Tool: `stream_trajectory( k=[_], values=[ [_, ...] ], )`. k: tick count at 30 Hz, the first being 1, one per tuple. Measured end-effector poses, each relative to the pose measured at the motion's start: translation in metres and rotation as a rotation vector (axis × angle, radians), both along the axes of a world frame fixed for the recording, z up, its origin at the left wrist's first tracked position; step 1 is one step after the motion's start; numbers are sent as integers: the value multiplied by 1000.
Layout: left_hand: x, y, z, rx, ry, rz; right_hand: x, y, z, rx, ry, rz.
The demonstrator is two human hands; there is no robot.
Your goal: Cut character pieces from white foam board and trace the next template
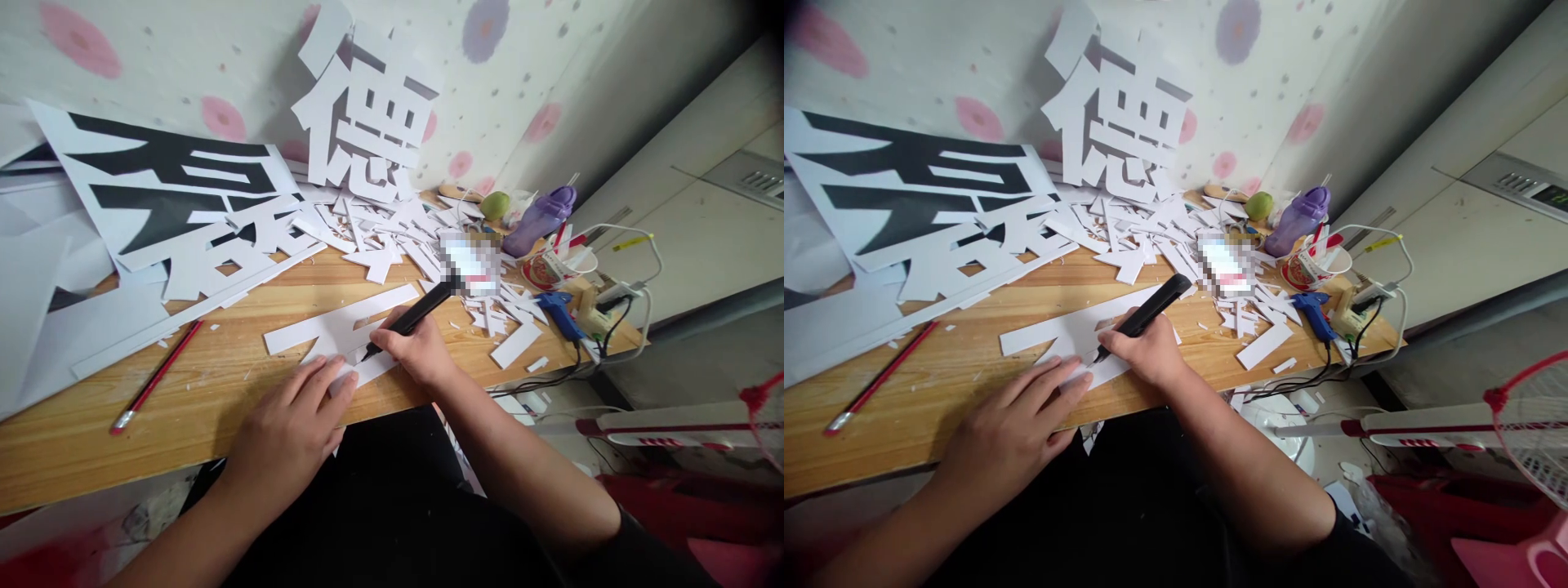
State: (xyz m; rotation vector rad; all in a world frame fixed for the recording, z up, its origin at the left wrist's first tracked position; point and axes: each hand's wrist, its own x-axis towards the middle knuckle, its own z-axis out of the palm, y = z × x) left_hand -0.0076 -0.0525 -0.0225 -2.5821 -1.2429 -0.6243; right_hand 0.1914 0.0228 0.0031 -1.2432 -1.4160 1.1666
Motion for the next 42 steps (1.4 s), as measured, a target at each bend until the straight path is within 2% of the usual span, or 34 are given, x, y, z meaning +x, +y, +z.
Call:
stream_trajectory(
  k=[23,42],
  values=[
    [-4,1,-4,-14,39,-6,11,4,4,-30,4,0],
    [-8,2,-6,-6,69,-18,40,16,-1,-20,5,-14]
  ],
)
